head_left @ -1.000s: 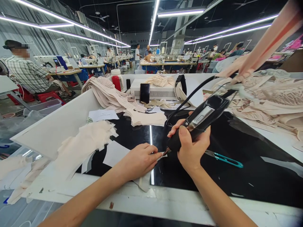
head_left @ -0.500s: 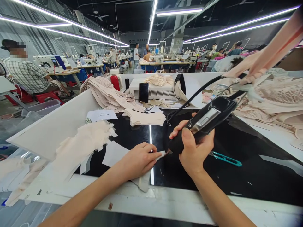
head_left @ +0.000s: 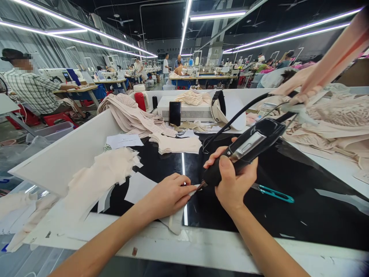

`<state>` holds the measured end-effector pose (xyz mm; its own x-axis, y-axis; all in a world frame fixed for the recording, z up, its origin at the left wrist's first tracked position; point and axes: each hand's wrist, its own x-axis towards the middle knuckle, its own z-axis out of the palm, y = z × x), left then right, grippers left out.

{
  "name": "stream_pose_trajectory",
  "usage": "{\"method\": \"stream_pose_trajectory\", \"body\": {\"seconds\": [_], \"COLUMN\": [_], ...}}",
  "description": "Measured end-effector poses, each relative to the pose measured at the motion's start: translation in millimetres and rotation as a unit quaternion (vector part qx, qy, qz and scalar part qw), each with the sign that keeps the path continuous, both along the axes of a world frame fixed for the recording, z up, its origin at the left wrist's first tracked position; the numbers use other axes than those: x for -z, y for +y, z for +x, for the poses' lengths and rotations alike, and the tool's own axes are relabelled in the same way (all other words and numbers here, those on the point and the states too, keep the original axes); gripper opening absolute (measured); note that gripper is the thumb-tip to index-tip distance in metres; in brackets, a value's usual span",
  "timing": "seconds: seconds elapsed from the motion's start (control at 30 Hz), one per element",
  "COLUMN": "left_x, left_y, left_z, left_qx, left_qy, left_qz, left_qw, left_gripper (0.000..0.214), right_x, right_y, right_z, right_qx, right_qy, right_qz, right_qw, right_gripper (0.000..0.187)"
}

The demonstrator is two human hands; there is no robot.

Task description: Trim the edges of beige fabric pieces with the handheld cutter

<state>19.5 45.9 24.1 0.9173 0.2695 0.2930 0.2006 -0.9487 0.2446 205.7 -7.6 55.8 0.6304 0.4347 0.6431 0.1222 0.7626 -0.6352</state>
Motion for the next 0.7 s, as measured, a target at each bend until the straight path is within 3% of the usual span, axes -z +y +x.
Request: {"method": "stream_pose_trajectory", "body": {"seconds": [0.43, 0.7], "left_x": [0.6, -1.9], "left_y": [-0.6, 0.4], "left_z": [1.5, 2.3], "left_qx": [0.012, 0.008], "left_qy": [0.024, 0.048], "left_qz": [0.097, 0.088], "left_qw": [0.995, 0.995], "left_gripper": [0.032, 0.033], "right_x": [-0.7, 1.1], "right_y": [-1.6, -0.2], "right_z": [0.0, -0.8], "right_qx": [-0.001, 0.005], "right_qy": [0.003, 0.019], "right_qz": [0.001, -0.012], "right_qw": [1.0, 1.0], "right_gripper": [0.031, 0.03]}}
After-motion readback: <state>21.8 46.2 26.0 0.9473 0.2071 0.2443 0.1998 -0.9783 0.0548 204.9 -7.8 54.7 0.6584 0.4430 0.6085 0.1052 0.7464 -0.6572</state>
